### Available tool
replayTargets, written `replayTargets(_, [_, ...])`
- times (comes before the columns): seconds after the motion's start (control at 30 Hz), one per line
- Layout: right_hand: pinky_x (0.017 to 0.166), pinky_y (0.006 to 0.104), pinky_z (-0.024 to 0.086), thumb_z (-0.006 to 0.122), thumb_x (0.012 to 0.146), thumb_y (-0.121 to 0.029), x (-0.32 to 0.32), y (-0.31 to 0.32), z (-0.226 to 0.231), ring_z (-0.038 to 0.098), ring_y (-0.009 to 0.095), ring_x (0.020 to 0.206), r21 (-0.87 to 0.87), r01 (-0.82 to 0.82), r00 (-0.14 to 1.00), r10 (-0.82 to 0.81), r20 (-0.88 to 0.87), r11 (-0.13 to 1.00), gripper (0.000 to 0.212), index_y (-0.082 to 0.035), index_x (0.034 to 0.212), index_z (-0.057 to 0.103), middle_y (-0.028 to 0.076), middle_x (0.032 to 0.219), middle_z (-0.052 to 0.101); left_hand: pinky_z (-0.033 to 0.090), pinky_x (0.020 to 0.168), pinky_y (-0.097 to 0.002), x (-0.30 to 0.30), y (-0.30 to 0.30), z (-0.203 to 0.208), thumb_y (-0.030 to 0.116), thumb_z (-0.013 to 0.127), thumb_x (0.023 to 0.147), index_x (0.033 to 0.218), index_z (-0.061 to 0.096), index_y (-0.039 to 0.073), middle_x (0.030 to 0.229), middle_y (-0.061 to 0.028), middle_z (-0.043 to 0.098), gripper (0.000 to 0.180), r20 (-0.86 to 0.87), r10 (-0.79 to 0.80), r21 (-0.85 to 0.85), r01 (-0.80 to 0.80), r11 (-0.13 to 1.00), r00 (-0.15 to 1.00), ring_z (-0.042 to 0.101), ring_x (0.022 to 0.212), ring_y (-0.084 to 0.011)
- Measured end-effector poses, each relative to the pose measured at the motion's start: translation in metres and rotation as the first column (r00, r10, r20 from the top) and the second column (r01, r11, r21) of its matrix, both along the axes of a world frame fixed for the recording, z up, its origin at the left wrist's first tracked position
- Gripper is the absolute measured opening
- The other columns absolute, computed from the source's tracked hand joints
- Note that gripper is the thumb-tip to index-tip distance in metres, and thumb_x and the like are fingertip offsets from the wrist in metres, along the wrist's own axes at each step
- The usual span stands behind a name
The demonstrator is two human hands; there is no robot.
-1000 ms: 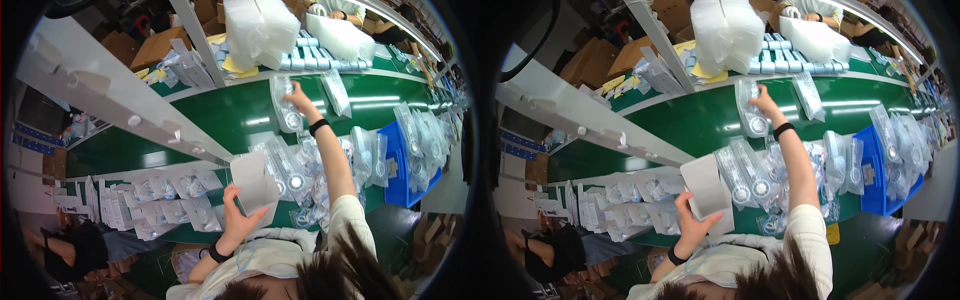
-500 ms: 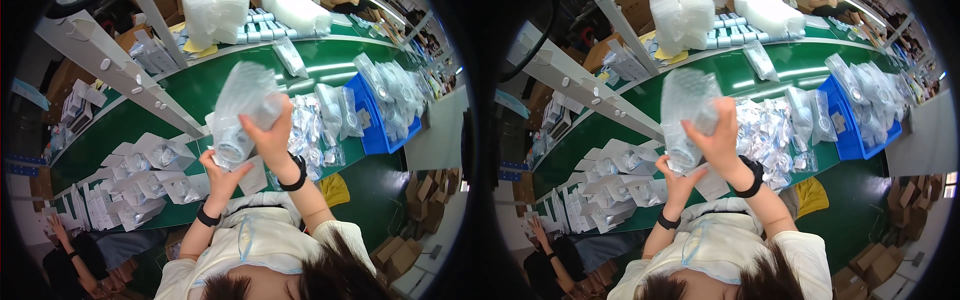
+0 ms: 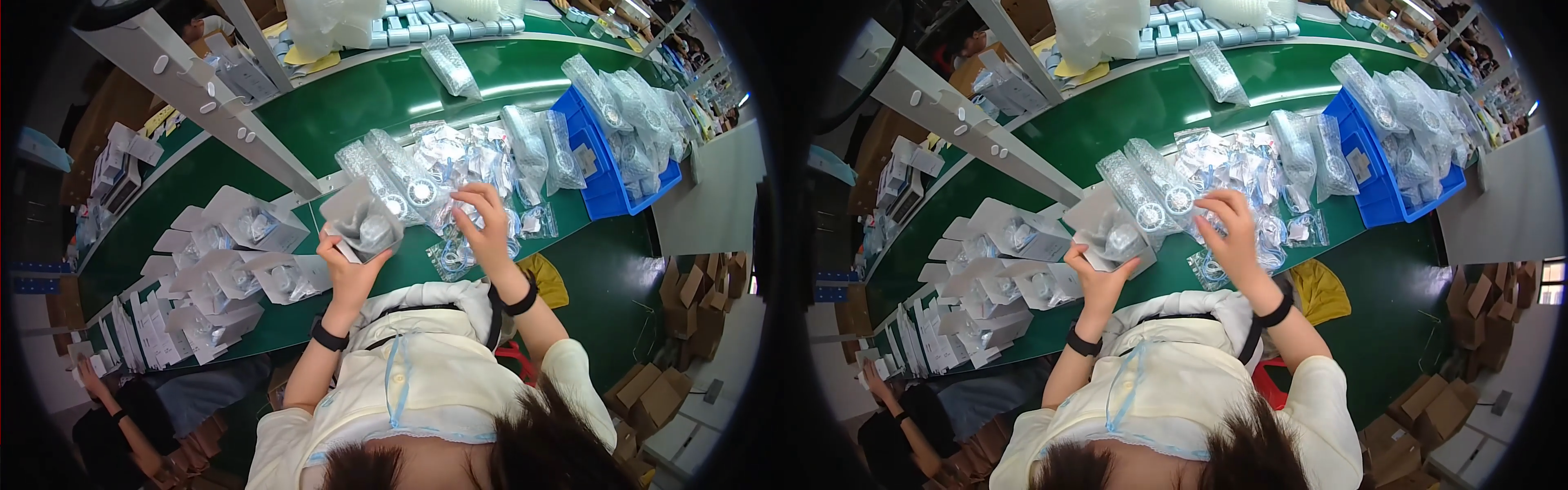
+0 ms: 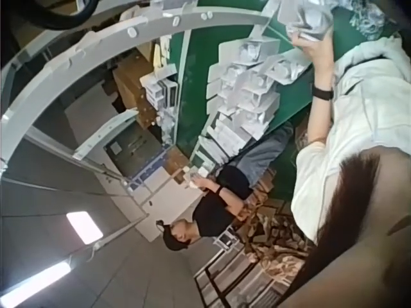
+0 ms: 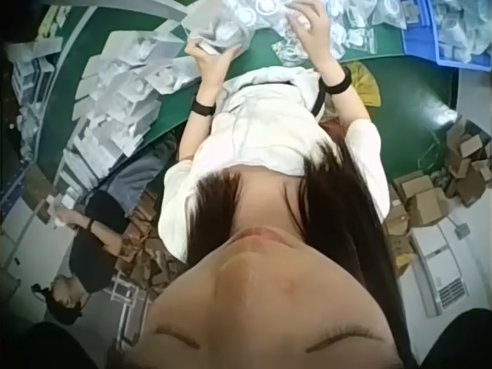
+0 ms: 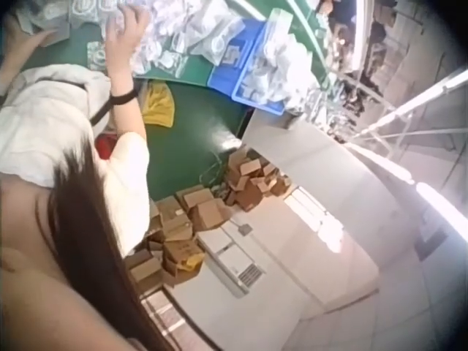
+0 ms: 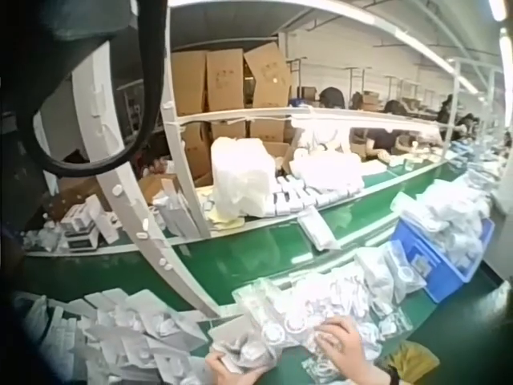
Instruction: The person packages handheld fans by hand, placing each fan into a bubble wrap sleeve and then into a cardboard box. They also insert a paper manual and a small packet into each box before closing the lid and setting the finished package on the assembly line.
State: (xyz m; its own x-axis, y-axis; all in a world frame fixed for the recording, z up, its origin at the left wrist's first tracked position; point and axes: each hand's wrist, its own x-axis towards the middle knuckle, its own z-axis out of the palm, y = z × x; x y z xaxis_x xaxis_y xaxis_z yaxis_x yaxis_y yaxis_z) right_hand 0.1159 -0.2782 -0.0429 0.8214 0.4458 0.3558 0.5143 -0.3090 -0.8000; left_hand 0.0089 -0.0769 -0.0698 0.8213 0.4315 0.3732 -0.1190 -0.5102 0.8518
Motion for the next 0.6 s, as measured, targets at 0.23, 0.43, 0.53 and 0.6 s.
replayTargets(0.23, [0.098, 0.054, 0.021, 0.069, 0.061, -0.011, -0.015, -0.049, -0.076, 0.046, 0.025, 0.103, -0.778, -0.184, 0.841, 0.506, 0.191, 0.6, 0.041, -0.014, 0.1, 0.058, 0.002, 0.104, 0.051, 0.033, 0.091, -0.0382, -0.034, 0.01, 0.017, 0.01, 0.075, 0.06, 0.109, 0.035, 0.005, 0.121, -0.0215, 0.03, 0.063, -0.167, 0.042, 0.089, -0.027, 0.996, 0.985, 0.04, 0.108, -0.0353])
replayTargets(0.43, [0.096, 0.0497, 0.029, 0.068, 0.062, -0.004, 0.002, -0.044, -0.092, 0.049, 0.022, 0.095, -0.733, -0.265, 0.817, 0.549, 0.174, 0.626, 0.046, -0.014, 0.103, 0.051, 0.003, 0.107, 0.048, 0.041, 0.077, -0.0366, -0.02, 0.015, 0.045, 0.005, 0.068, 0.064, 0.089, 0.051, 0.001, 0.105, -0.0184, 0.041, 0.031, -0.215, 0.014, 0.228, 0.036, 0.973, 0.976, 0.047, 0.093, -0.035])
replayTargets(0.53, [0.088, 0.0425, 0.038, 0.067, 0.062, -0.001, -0.008, -0.009, -0.045, 0.051, 0.02, 0.093, 0.001, -0.14, 0.986, 0.139, -0.087, 0.99, 0.041, -0.012, 0.098, 0.051, 0.006, 0.102, 0.05, 0.042, 0.068, -0.0367, -0.016, 0.015, 0.045, 0.002, 0.064, 0.067, 0.078, 0.053, -0.001, 0.094, -0.0171, 0.046, 0.016, -0.207, 0.048, 0.251, 0.005, 0.968, 0.977, 0.05, 0.083, -0.0351])
replayTargets(0.6, [0.084, 0.039, 0.042, 0.066, 0.062, 0.001, -0.025, 0.024, 0.001, 0.051, 0.019, 0.092, 0.344, 0.085, 0.945, 0.033, -0.325, 0.935, 0.038, -0.011, 0.095, 0.051, 0.008, 0.1, 0.051, 0.041, 0.065, -0.0378, -0.016, 0.015, 0.051, 0.0, 0.062, 0.067, 0.076, 0.051, -0.002, 0.085, -0.0166, 0.047, 0.014, -0.241, 0.1, 0.183, -0.056, 0.981, 0.965, 0.05, 0.076, -0.035])
